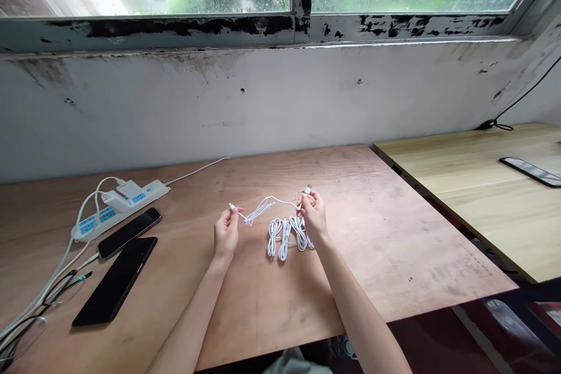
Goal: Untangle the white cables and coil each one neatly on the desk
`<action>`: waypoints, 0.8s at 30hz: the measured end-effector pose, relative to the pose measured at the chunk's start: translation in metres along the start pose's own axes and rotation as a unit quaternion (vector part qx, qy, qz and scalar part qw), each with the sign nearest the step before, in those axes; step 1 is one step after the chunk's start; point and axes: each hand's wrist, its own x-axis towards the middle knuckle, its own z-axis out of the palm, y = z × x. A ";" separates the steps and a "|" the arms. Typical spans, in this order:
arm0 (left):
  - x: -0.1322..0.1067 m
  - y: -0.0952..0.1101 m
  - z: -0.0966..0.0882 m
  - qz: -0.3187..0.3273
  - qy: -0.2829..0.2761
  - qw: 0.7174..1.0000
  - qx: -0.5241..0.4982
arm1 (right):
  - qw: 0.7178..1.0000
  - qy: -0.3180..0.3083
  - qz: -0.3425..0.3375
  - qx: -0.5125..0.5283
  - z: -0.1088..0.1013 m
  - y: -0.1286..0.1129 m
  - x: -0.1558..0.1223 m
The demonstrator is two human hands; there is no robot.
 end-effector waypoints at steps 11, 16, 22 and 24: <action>0.006 0.019 -0.005 -0.157 0.061 0.948 -0.269 | 0.969 0.169 -0.181 0.019 -0.018 -0.017 0.018; 0.017 0.025 -0.016 -0.161 0.142 0.919 -0.331 | 0.957 0.198 -0.207 0.033 -0.029 -0.021 0.024; 0.016 0.023 -0.016 -0.143 0.085 0.932 -0.323 | 0.979 0.127 -0.161 -0.001 -0.025 -0.019 0.021; 0.011 0.019 -0.011 -0.156 0.036 0.941 -0.299 | 0.991 0.066 -0.115 -0.024 -0.019 -0.015 0.017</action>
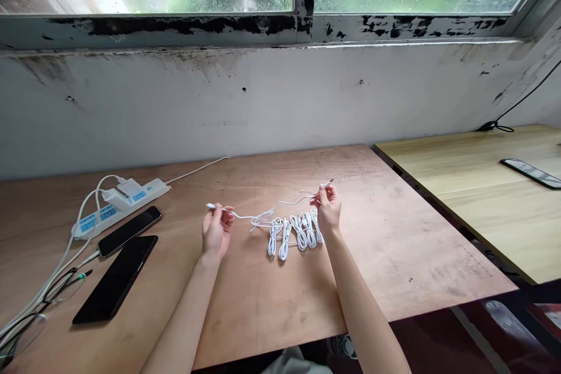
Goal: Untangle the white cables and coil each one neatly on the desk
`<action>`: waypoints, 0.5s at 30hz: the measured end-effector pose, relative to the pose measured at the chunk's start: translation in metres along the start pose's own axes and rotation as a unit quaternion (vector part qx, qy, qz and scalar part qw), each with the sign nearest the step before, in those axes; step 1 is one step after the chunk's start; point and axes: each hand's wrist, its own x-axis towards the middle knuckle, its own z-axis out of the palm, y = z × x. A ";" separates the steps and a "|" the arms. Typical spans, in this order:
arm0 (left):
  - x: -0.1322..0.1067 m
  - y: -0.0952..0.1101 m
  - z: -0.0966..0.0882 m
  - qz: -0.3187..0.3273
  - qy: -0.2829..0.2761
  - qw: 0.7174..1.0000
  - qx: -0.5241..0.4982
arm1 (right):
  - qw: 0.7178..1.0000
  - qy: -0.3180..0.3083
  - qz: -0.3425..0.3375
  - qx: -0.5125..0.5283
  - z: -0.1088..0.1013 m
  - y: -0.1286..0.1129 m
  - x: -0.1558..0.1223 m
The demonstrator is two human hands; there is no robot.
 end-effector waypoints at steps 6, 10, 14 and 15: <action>-0.010 -0.013 0.004 -0.059 -0.108 0.988 0.097 | 0.982 -0.148 0.076 -0.093 0.014 0.012 -0.018; -0.016 -0.012 0.006 -0.083 -0.197 0.971 0.108 | 0.969 -0.200 0.078 -0.119 0.019 0.015 -0.025; -0.019 -0.006 0.005 -0.118 -0.258 0.955 0.082 | 0.982 -0.141 0.034 -0.121 0.019 0.016 -0.026; -0.019 -0.003 0.004 -0.126 -0.265 0.954 0.064 | 0.986 -0.118 0.022 -0.117 0.018 0.016 -0.025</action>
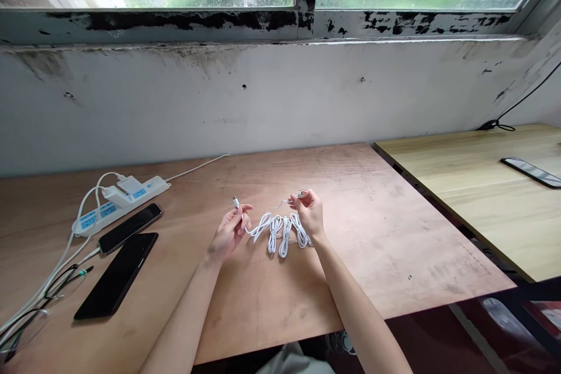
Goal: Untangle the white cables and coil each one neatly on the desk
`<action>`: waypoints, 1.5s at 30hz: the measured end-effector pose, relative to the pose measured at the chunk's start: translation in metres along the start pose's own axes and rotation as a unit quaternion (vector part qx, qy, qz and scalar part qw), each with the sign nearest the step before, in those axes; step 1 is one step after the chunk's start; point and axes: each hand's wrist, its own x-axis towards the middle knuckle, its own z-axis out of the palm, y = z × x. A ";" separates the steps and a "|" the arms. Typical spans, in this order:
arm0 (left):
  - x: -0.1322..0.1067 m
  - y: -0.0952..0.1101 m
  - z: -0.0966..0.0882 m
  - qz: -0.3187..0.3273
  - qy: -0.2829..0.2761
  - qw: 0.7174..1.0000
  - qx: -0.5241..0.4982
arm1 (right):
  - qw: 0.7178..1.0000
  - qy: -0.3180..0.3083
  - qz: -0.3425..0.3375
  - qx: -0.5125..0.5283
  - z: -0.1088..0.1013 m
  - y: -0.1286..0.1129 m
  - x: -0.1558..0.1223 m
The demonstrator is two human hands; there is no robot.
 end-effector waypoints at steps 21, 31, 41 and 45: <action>0.009 0.027 -0.022 0.189 0.159 0.948 -0.199 | 0.979 0.139 -0.132 0.075 -0.038 -0.037 0.016; 0.009 -0.003 0.007 0.087 0.064 0.967 -0.229 | 0.940 -0.268 -0.002 -0.213 0.008 -0.027 -0.015; 0.006 -0.005 0.012 0.009 0.032 0.968 -0.250 | 0.891 -0.328 -0.017 -0.315 0.016 -0.013 -0.017; 0.006 -0.003 0.006 0.039 0.063 0.987 -0.142 | 0.900 -0.322 -0.033 -0.293 0.014 -0.012 -0.016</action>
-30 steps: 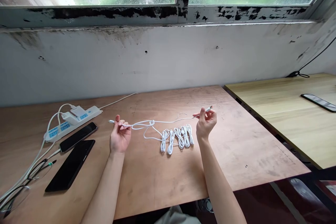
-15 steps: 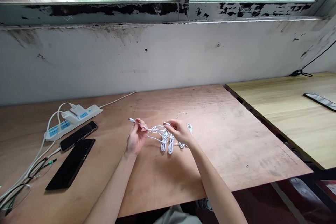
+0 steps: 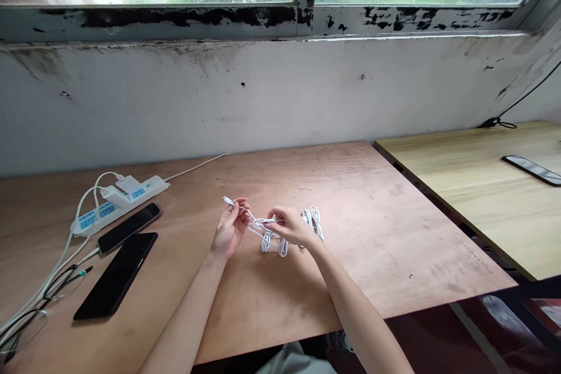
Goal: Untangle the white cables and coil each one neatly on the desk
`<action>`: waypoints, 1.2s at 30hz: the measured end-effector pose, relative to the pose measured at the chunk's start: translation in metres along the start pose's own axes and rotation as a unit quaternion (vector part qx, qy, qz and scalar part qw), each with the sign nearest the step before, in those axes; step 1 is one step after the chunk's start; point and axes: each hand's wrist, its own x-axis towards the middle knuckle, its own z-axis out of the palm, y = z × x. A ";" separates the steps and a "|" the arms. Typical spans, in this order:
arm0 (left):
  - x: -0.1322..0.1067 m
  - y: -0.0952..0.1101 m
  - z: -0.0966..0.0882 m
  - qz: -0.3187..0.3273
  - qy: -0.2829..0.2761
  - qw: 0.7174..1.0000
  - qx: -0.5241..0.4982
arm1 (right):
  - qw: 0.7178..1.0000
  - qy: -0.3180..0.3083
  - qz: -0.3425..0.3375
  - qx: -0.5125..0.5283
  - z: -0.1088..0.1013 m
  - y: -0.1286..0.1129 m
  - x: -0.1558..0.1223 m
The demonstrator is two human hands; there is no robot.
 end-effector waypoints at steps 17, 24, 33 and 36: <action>-0.008 -0.011 0.005 -0.023 -0.079 0.926 0.368 | 0.988 0.049 0.014 0.147 0.001 0.003 0.001; -0.007 -0.008 0.006 -0.035 -0.046 0.965 0.255 | 0.966 0.012 0.056 0.253 0.001 0.000 0.001; -0.006 -0.015 0.004 0.012 0.011 0.966 0.257 | 0.980 0.051 0.033 0.188 0.002 -0.007 -0.002; -0.003 -0.015 0.002 0.064 0.023 0.954 0.291 | 0.984 0.092 0.016 0.151 0.003 -0.003 0.000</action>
